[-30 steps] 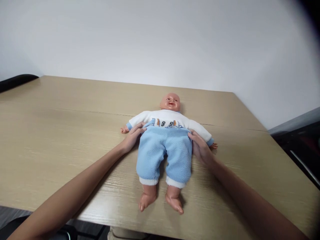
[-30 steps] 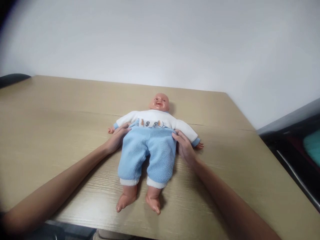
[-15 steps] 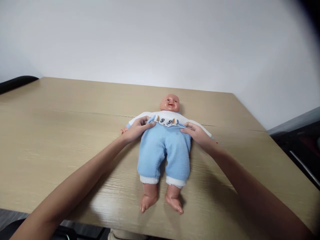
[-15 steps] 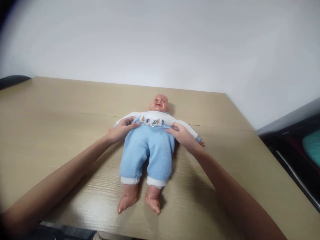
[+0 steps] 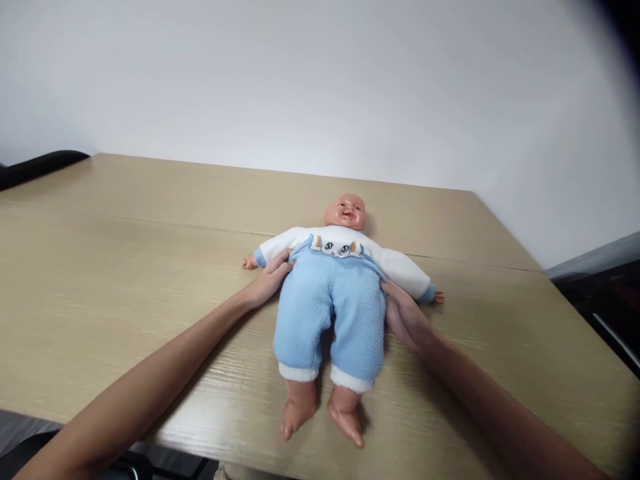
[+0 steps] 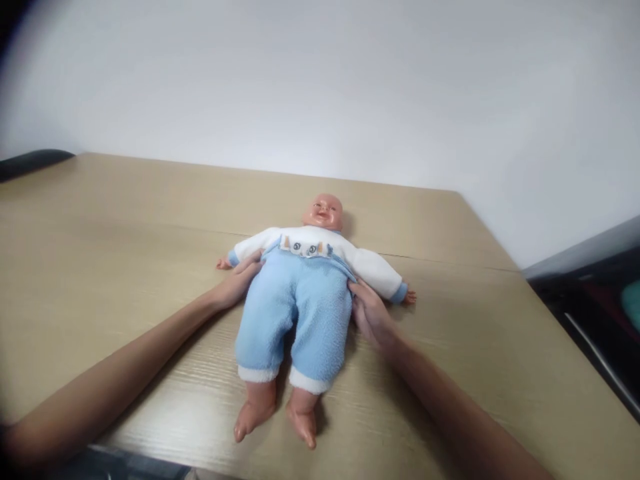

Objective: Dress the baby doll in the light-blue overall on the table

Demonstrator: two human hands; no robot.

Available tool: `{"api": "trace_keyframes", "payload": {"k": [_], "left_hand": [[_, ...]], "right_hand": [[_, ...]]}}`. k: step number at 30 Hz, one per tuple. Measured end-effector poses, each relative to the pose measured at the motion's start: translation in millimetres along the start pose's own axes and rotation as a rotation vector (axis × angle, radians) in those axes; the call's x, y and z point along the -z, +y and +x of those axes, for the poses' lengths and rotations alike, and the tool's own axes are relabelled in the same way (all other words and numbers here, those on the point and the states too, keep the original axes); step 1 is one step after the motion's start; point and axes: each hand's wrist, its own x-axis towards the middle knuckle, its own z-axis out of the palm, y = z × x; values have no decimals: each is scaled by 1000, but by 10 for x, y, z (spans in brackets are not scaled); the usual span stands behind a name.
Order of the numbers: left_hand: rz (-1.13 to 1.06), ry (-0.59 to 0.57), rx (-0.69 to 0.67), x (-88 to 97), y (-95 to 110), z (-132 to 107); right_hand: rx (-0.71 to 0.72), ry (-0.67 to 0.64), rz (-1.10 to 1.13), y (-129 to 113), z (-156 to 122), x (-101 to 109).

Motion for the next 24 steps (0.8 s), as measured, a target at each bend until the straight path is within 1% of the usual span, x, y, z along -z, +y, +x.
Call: {"api": "trace_keyframes", "payload": {"k": [2, 4, 6, 8, 10, 12, 15, 17, 18, 20, 21, 22, 24], "left_hand": [[-19, 93, 50, -75, -36, 5], [-39, 151, 97, -133, -81, 12], [-91, 182, 107, -163, -114, 22], [-148, 174, 69, -165, -121, 32], [-162, 126, 14, -138, -105, 44], [-143, 52, -40, -79, -85, 57], [-94, -87, -140, 69, -65, 71], [-13, -182, -186, 183, -53, 66], [28, -219, -199, 233, -45, 58], [75, -262, -204, 296, -25, 38], [67, -264, -200, 307, -16, 28], [45, -254, -192, 303, -9, 20], [-26, -222, -159, 262, -1, 10]], "right_hand": [[-4, 14, 89, 4, 22, -71], [6, 43, 90, -13, 44, -93], [7, 37, 62, -51, 58, -71], [16, -5, 34, -106, 65, -12], [35, -78, -7, -166, 72, 81], [50, -171, -110, -226, 81, 204], [124, -309, -443, -313, 89, 391], [213, -342, -634, -364, 87, 469], [259, -343, -691, -384, 82, 488], [313, -341, -738, -404, 68, 491], [324, -346, -748, -402, 57, 479], [319, -355, -732, -392, 45, 460], [246, -364, -602, -350, 14, 404]]}}
